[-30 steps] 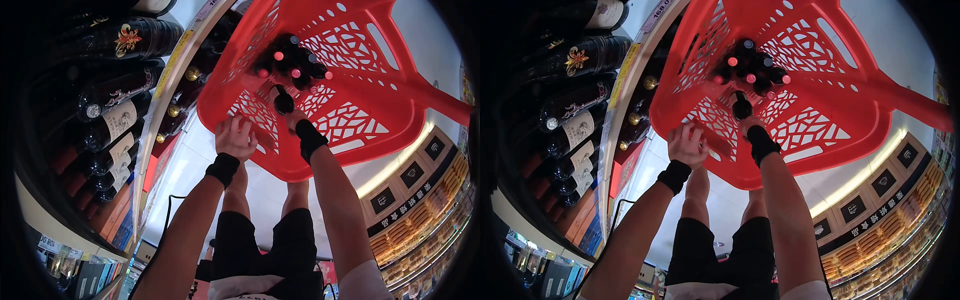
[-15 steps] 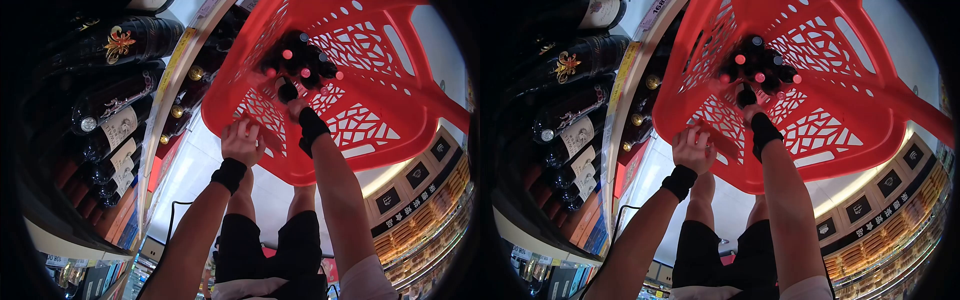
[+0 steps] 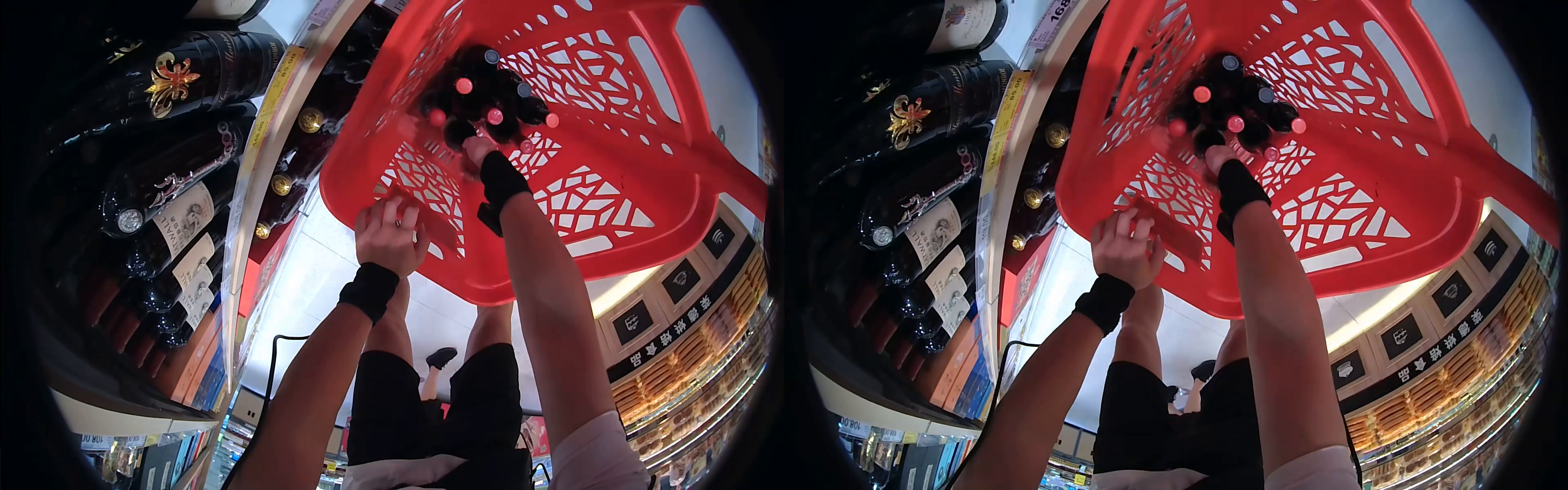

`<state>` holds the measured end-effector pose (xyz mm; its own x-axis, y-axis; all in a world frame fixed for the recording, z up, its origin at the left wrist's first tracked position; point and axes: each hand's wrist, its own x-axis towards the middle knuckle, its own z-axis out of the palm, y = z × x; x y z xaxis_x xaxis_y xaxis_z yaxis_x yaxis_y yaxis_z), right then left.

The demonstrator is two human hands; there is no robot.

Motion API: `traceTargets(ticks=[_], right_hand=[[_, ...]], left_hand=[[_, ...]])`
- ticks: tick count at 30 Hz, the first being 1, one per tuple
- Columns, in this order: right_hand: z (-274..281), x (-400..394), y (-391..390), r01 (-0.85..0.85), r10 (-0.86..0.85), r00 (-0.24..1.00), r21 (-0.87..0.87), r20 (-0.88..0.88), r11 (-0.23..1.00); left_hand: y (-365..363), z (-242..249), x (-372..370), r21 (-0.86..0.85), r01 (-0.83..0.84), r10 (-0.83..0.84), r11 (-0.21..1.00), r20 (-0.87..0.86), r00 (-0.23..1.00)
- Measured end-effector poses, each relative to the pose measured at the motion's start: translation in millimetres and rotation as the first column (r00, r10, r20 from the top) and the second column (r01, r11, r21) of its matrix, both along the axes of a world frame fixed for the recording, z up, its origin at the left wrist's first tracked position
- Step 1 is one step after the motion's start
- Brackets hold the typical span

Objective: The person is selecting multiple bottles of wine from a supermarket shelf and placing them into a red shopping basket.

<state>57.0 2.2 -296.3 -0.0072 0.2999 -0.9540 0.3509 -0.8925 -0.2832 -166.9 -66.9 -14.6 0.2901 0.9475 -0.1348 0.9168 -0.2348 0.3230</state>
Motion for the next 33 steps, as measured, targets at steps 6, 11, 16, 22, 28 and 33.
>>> traceTargets(ticks=[6, 11, 16, 22, 28, 33], right_hand=[[105, -15, 39, 0.560, -0.572, 0.820, -0.208, 0.003, 0.802], [108, -29, 32, 0.755, -0.790, 0.602, -0.239, -0.114, 0.610], [152, -25, 25, 0.774, -0.814, 0.574, -0.263, -0.091, 0.576], [198, -8, 4, 0.544, -0.548, 0.825, -0.067, -0.139, 0.836], [256, 11, -19, 0.533, -0.521, 0.818, -0.018, -0.244, 0.846], [294, 27, -34, 0.576, -0.542, 0.789, 0.044, -0.290, 0.816]], left_hand=[[4, -2, 4, -0.006, -0.007, 0.007, 1.000, 0.013, 1.000], [3, -2, 1, -0.024, -0.001, 0.001, 1.000, -0.003, 1.000], [-1, 3, 0, -0.050, -0.016, 0.016, 0.999, -0.004, 1.000], [2, 4, -1, -0.110, -0.011, 0.005, 0.994, -0.049, 0.999], [4, 8, -7, -0.159, -0.047, 0.034, 0.986, -0.081, 0.996], [-1, 10, 0, -0.122, -0.056, 0.043, 0.991, -0.105, 0.994]])
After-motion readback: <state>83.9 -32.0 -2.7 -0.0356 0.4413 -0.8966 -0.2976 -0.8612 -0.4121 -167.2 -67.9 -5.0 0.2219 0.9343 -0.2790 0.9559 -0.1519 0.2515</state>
